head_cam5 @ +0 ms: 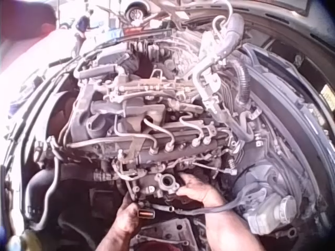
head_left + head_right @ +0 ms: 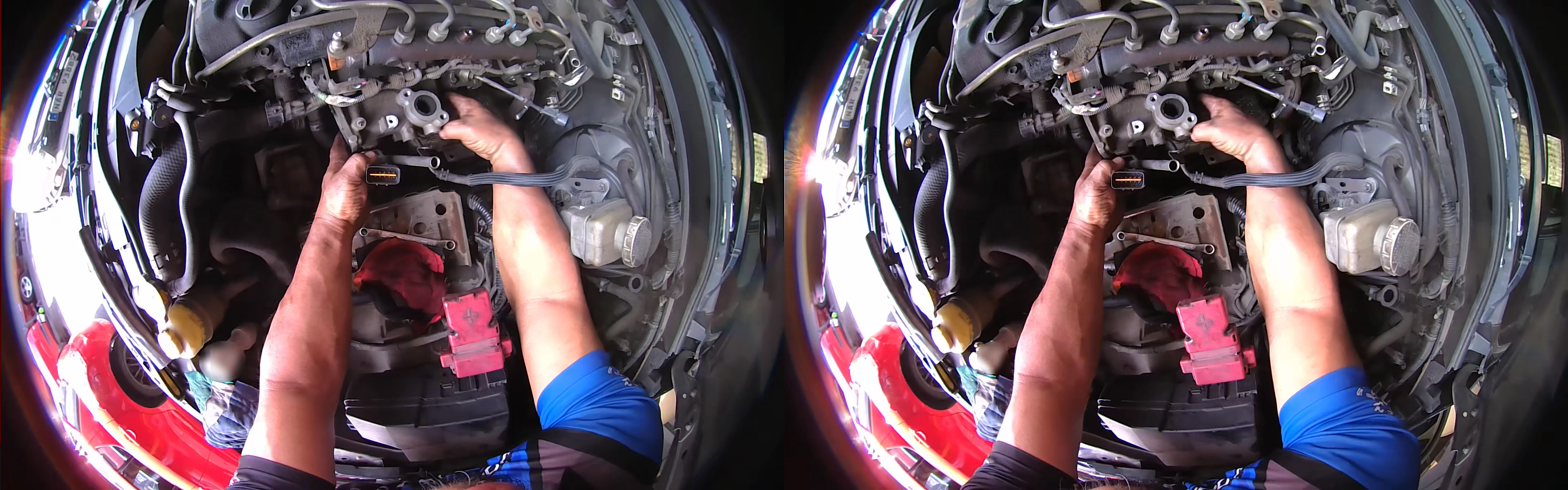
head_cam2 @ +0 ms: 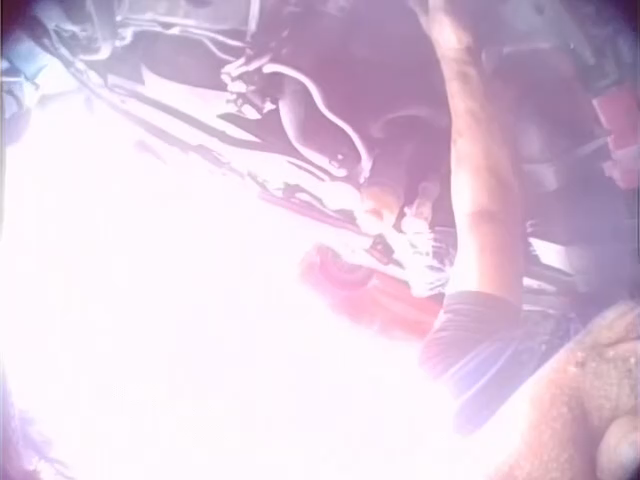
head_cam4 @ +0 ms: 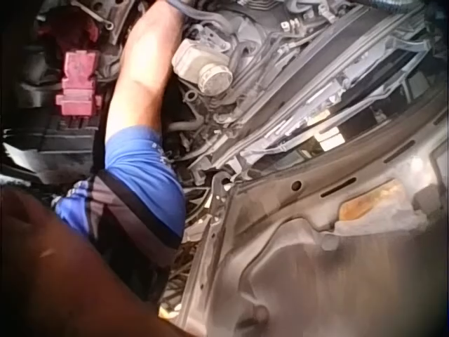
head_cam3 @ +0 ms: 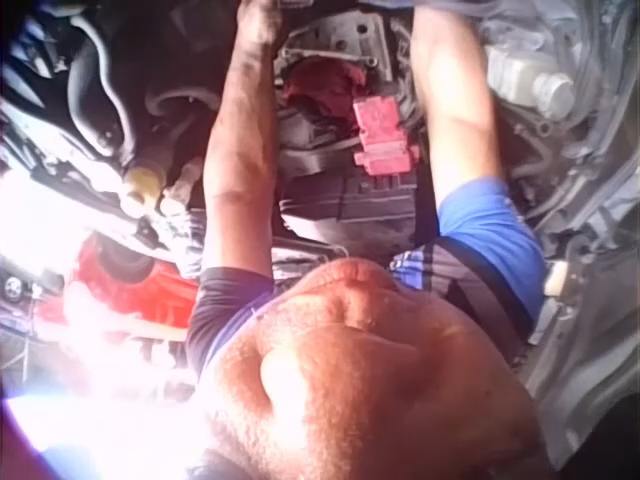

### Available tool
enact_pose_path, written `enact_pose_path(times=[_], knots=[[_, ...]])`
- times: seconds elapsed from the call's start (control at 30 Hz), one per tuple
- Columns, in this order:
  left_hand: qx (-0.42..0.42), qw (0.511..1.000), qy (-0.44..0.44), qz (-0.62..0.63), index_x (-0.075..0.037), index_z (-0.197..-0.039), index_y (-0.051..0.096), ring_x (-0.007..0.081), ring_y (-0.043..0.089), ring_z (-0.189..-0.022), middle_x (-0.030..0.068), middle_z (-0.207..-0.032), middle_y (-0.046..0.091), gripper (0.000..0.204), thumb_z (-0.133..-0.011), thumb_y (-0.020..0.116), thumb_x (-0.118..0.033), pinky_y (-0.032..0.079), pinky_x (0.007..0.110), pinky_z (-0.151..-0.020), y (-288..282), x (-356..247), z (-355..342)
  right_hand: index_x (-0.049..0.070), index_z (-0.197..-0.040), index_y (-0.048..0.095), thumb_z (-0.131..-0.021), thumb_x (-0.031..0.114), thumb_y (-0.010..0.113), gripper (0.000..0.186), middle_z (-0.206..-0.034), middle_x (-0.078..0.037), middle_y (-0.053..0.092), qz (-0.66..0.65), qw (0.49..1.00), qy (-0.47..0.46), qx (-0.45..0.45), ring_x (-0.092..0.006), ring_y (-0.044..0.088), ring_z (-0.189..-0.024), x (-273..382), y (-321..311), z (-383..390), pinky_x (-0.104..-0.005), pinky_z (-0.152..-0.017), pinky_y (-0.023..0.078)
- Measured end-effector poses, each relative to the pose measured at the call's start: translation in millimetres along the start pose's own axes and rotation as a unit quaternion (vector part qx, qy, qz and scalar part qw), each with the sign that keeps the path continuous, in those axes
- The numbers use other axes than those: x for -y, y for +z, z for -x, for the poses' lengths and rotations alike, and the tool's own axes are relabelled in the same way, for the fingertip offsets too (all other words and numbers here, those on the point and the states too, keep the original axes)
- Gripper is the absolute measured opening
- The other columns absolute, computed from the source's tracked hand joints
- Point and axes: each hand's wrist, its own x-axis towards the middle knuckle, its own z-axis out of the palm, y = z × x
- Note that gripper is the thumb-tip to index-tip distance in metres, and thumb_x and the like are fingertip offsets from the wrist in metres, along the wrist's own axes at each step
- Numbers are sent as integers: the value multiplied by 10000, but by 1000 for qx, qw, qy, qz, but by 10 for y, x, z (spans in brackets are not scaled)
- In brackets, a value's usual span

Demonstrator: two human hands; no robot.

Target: Removing a metal component from a car engine using hand tools.

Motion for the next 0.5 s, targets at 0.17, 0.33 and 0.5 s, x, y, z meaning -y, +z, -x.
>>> enact_pose_path(times=[0.17,0.33,0.5], knots=[[-25,999,-4,-22,0,-1577,151,238,428,-1309,118,-1451,450,888,-824,607,-115,295,343,-1119,-111,4,1,-5,-1207,661,-857,411,768,554,-1171,-86,701,-172,977,101,80,-158,619,-1062,334,215,-59,-309,-953,456],[-16,1000,12,-15,12,-1561,165,235,435,-1301,119,-1429,460,870,-822,606,-116,306,340,-1116,-38,-1,3,24,-1245,655,-839,540,763,666,-1175,-84,691,-17,991,129,-11,-191,607,-1079,497,422,-9,-342,-968,454],[-18,999,40,15,-36,-1509,317,248,513,-1206,104,-1348,529,778,-787,598,-97,414,375,-1028,-54,66,-24,82,-1268,613,-783,702,715,793,-1110,6,656,-8,996,93,15,-105,528,-949,377,445,30,-296,-685,395]])
